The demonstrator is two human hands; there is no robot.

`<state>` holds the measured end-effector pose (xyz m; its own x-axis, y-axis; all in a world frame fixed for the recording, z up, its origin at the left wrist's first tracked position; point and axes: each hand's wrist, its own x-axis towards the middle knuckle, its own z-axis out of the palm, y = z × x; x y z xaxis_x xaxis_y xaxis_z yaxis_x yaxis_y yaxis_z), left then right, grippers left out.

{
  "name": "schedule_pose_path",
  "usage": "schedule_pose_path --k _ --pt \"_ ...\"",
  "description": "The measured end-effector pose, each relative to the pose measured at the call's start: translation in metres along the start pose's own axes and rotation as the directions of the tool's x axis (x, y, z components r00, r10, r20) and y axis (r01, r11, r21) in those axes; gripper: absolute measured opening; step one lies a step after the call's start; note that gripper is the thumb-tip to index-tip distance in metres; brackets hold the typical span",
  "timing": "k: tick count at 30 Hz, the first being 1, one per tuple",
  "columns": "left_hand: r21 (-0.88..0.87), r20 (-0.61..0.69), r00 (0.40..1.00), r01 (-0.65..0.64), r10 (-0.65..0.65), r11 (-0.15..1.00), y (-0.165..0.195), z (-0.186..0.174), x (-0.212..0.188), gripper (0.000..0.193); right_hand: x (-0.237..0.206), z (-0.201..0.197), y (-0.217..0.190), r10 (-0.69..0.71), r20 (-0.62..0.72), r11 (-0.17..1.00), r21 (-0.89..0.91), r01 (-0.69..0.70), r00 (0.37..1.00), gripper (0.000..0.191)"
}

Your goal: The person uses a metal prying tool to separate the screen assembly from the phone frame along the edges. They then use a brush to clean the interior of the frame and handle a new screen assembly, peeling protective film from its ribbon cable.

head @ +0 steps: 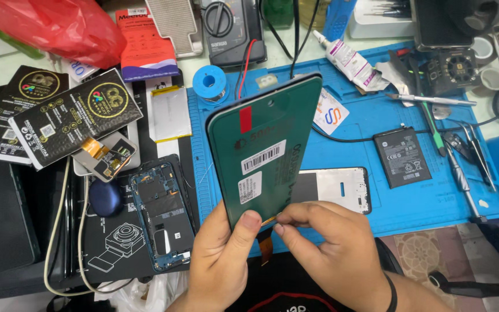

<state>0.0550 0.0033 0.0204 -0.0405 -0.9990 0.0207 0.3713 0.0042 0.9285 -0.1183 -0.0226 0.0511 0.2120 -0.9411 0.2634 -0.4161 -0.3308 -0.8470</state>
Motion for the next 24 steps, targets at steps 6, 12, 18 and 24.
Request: schedule_pose_path --k 6,12,18,24 --pt "-0.02 0.032 0.999 -0.01 0.011 1.0 0.007 0.002 0.001 0.04 0.0 0.001 0.001 -0.027 0.0 0.999 0.019 0.027 1.0 0.018" --pt "-0.081 0.084 0.996 -0.036 0.043 0.996 0.024 0.004 0.012 0.041 0.014 -0.003 -0.012 -0.054 0.051 0.997 -0.05 0.056 0.997 0.013" --pt "-0.003 0.054 0.999 -0.003 0.003 1.0 0.063 0.006 0.029 0.039 0.044 -0.016 -0.034 -0.051 0.069 0.998 0.029 0.049 0.996 0.011" --pt "0.037 0.038 0.991 -0.13 0.129 0.991 0.08 0.015 0.038 0.039 0.057 -0.017 -0.049 -0.005 0.059 0.998 0.057 0.002 0.998 0.011"
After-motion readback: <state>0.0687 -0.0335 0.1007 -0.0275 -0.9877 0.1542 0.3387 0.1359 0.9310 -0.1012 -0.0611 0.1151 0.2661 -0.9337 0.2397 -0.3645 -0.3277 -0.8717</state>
